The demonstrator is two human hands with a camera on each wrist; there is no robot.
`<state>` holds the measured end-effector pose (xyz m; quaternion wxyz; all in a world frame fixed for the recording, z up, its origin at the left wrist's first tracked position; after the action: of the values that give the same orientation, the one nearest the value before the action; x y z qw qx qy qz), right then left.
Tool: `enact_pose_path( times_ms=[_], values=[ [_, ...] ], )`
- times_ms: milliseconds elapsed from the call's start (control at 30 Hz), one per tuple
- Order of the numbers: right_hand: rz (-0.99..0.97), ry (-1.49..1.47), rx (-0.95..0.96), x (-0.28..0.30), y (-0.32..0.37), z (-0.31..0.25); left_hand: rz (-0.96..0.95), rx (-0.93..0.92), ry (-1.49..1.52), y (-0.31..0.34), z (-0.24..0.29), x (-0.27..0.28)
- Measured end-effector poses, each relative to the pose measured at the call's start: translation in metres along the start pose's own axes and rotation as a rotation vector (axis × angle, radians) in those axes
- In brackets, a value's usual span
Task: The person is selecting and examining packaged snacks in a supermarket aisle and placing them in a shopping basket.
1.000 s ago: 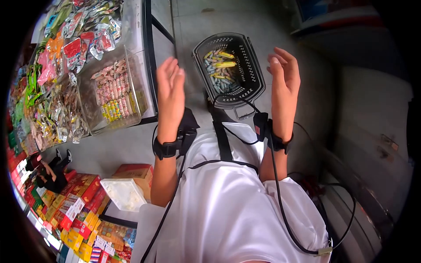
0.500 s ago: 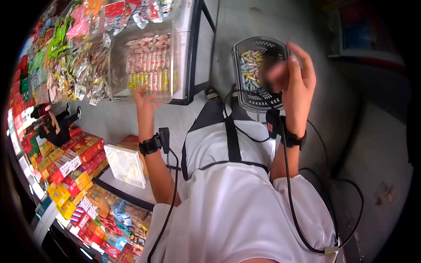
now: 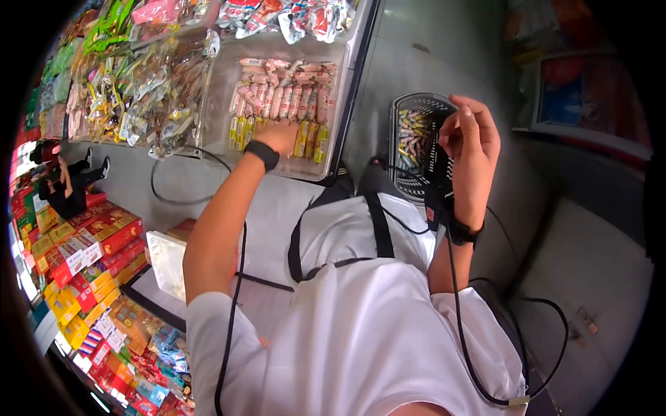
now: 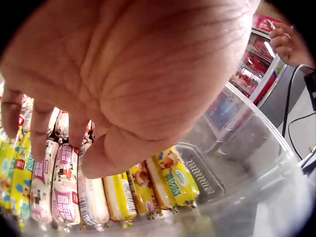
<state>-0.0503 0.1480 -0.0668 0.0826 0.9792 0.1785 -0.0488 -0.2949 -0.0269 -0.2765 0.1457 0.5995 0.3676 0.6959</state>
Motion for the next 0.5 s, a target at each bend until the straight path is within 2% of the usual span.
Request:
enact_pose_path(
  times_ms=[100,167,267,400,467,500],
  values=[
    [-0.012,0.056,0.041,-0.014,0.016,-0.007,0.017,-0.006,0.002,-0.004,-0.005,0.001],
    [-0.015,0.059,0.008,-0.019,0.025,-0.006,0.061,-0.024,0.051,-0.036,-0.019,-0.025],
    [0.002,0.008,-0.008,-0.023,0.037,-0.006,-0.064,-0.033,0.125,-0.031,-0.010,-0.014],
    [-0.013,0.019,0.029,-0.026,0.040,-0.009,0.056,-0.050,0.202,-0.042,-0.020,-0.017],
    [-0.018,0.035,0.028,-0.025,0.052,-0.010,0.112,-0.216,0.163,-0.056,-0.014,-0.020],
    [-0.025,0.049,0.025,-0.027,0.056,-0.012,0.072,-0.214,0.079,-0.057,-0.015,-0.021]
  ],
)
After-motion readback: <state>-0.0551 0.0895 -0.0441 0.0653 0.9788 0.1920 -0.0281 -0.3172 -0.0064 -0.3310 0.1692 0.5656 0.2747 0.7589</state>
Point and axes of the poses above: each hand's wrist, its own y-axis away from the middle knuckle, its own x-axis out of the back of the hand, z = x × y, the point moved 10 cm from there along -y, towards the middle knuckle, and after that the axes turned 5 degrees about z, right-handed, at the moved point
